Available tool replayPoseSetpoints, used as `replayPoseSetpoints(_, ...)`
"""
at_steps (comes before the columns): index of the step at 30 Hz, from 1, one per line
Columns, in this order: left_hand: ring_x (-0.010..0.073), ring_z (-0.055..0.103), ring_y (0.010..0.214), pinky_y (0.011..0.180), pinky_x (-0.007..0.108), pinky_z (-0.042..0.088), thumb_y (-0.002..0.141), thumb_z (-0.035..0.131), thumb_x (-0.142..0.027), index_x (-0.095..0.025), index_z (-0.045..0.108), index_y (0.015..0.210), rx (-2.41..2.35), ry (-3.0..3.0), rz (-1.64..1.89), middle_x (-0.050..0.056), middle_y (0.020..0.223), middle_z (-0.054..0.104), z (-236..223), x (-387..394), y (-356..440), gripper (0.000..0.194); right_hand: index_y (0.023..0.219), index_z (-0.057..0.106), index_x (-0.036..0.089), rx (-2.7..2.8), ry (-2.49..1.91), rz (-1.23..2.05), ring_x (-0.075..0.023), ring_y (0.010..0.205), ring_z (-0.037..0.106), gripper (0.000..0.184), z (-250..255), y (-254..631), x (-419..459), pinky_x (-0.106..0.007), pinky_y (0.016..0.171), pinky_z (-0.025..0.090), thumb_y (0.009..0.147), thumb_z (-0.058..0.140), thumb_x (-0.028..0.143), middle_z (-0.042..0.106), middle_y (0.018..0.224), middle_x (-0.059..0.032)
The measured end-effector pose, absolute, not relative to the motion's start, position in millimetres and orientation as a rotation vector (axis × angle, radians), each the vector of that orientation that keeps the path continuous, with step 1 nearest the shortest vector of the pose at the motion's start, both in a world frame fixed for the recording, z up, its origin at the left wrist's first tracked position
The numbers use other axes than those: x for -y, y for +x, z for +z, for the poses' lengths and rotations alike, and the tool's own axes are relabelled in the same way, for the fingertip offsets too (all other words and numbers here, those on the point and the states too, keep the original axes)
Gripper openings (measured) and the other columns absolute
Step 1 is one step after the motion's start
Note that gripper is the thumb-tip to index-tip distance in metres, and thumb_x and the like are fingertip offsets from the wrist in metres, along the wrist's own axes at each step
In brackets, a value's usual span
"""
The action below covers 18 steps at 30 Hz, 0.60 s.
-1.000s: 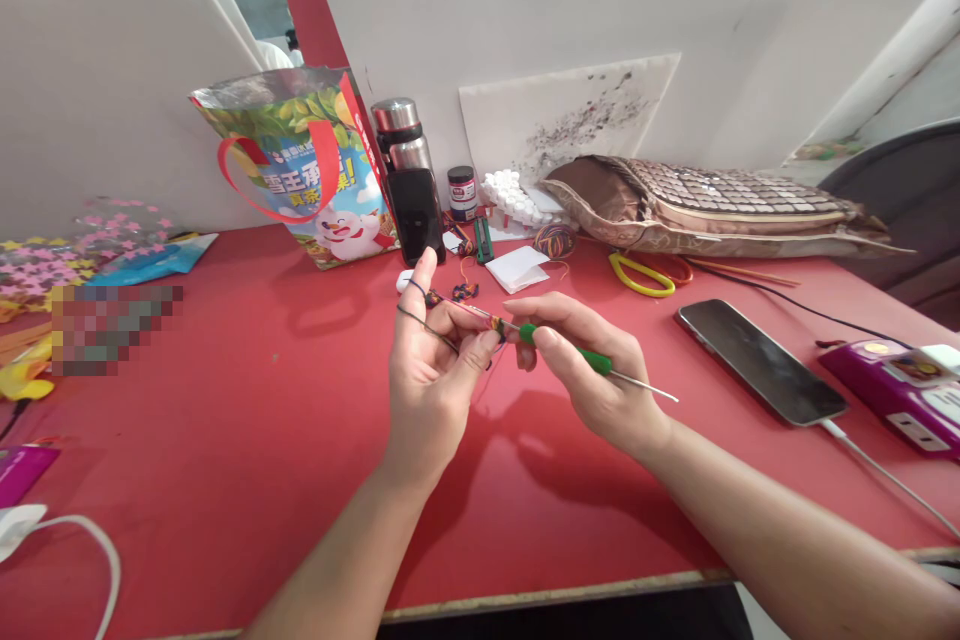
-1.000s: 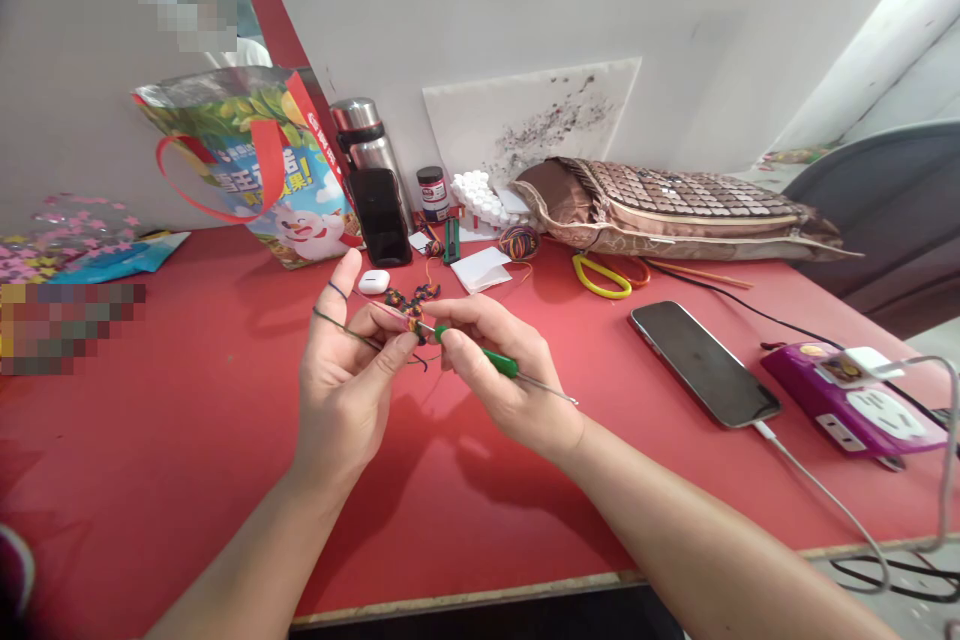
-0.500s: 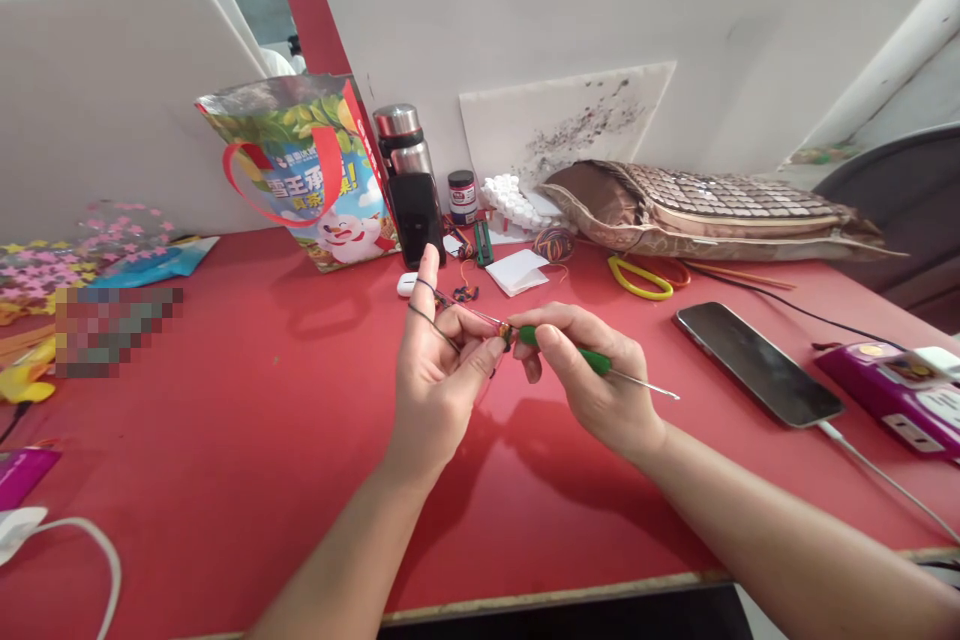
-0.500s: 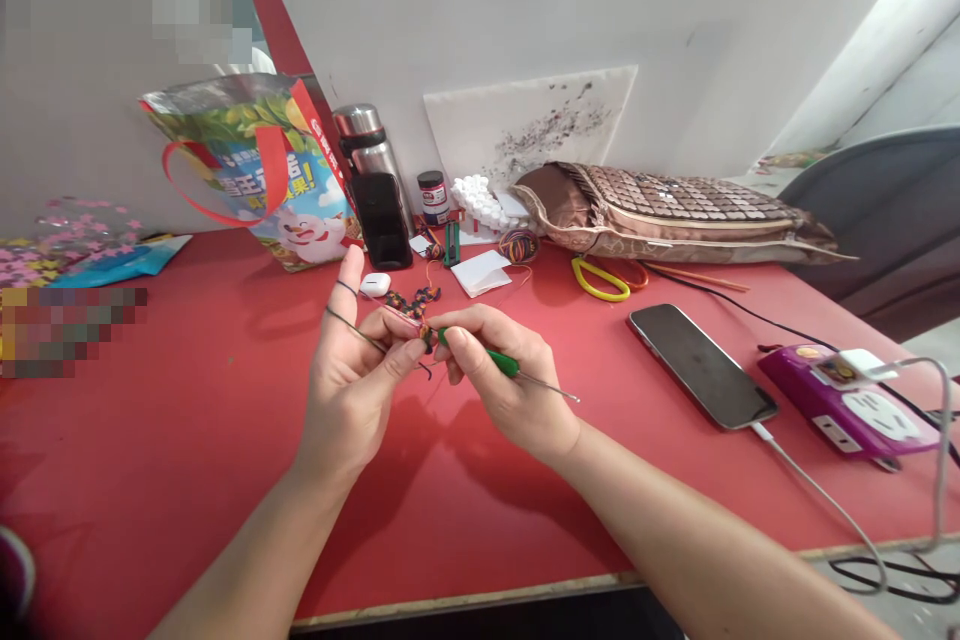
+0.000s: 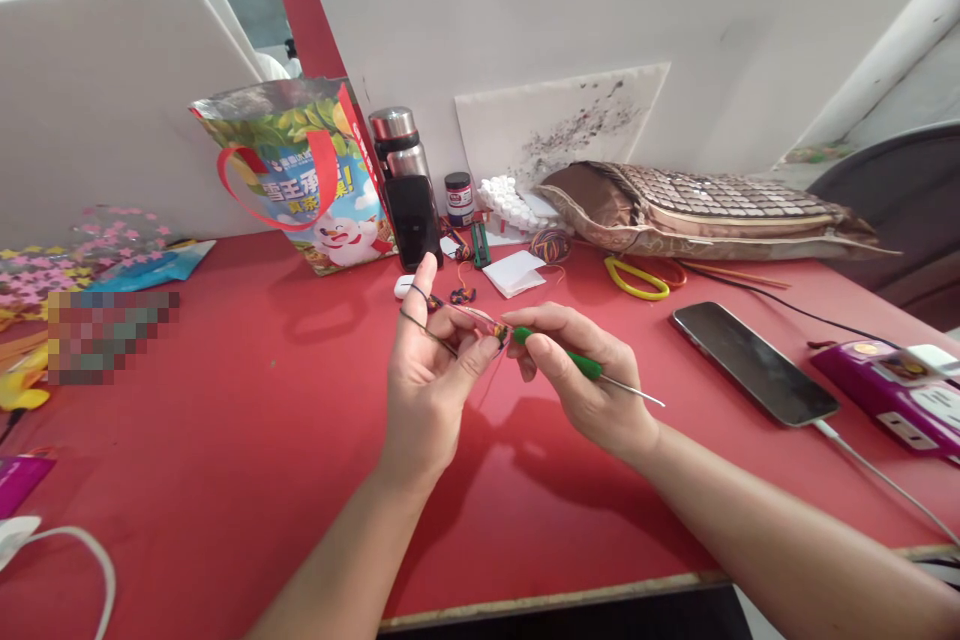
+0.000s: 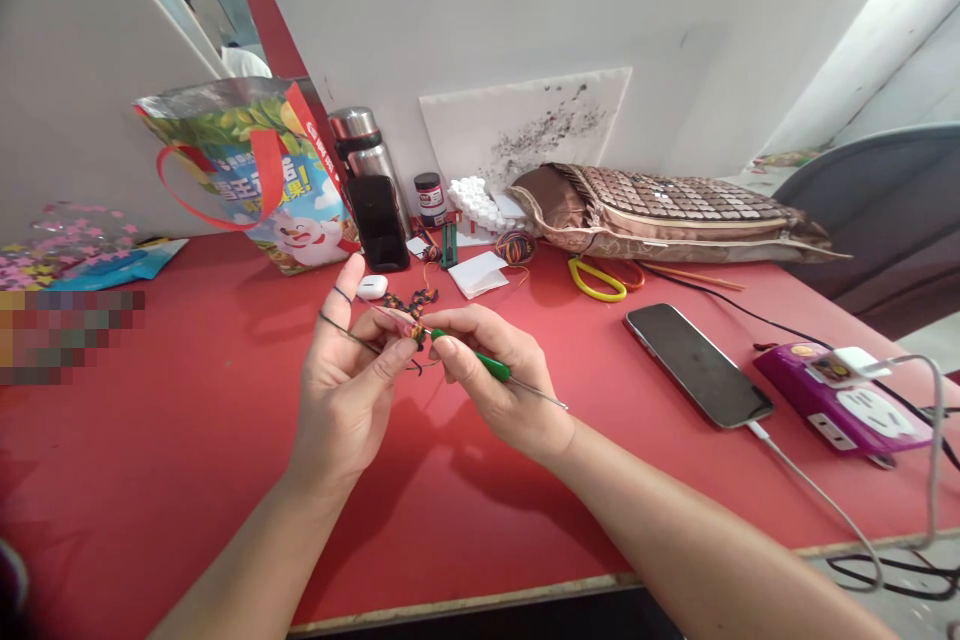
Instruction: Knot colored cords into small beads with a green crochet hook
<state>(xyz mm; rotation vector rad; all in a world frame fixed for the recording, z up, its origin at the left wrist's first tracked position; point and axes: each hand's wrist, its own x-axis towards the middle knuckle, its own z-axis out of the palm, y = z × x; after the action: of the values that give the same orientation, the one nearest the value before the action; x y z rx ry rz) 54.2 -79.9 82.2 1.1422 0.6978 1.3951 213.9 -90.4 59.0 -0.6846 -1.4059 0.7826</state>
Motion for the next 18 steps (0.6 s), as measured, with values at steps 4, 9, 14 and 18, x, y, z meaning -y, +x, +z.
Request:
replayPoseSetpoints(4, 0.0133, 0.071, 0.085, 0.082, 0.026, 0.059, 0.088, 0.085, -0.022, -0.034, 0.033, 0.169, -0.705, 1.119, 1.385, -0.003, 0.091, 0.071, 82.8, 79.1, 53.3, 0.097, 0.124, 0.076, 0.023, 1.540, -0.675, 0.586, -0.0164, 0.071, 0.068, 0.022, 55.0, 216.7, 86.8, -0.032, 0.067, 0.061, 0.110, 0.063, 0.033, 0.077, 0.096, -0.0074)
replayPoseSetpoints(9, 0.0122, 0.070, 0.085, 0.083, 0.025, 0.058, 0.089, 0.085, -0.023, -0.033, 0.031, 0.170, -0.701, 1.096, 1.373, -0.004, 0.092, 0.071, 84.2, 80.2, 53.6, 0.098, 0.139, 0.068, 0.021, 1.698, -0.636, 0.359, -0.0195, 0.077, 0.069, 0.032, 51.0, 220.1, 84.5, -0.034, 0.071, 0.062, 0.113, 0.057, 0.034, 0.075, 0.096, -0.0091)
replayPoseSetpoints(14, 0.0132, 0.070, 0.087, 0.083, 0.026, 0.057, 0.091, 0.082, -0.023, -0.036, 0.030, 0.171, -0.689, 1.097, 1.335, -0.003, 0.093, 0.069, 82.7, 80.3, 53.8, 0.096, 0.145, 0.063, 0.022, 1.729, -0.670, 0.284, -0.0223, 0.085, 0.073, 0.035, 51.2, 220.1, 86.0, -0.036, 0.074, 0.064, 0.113, 0.055, 0.035, 0.075, 0.101, -0.0115)
replayPoseSetpoints(18, 0.0125, 0.066, 0.086, 0.083, 0.024, 0.055, 0.091, 0.081, -0.023, -0.037, 0.032, 0.170, -0.657, 1.120, 1.329, -0.003, 0.092, 0.066, 81.3, 78.7, 52.6, 0.094, 0.147, 0.061, 0.023, 1.750, -0.594, 0.240, -0.0220, 0.084, 0.072, 0.037, 55.4, 217.3, 88.0, -0.036, 0.074, 0.063, 0.110, 0.058, 0.020, 0.077, 0.104, -0.0118)
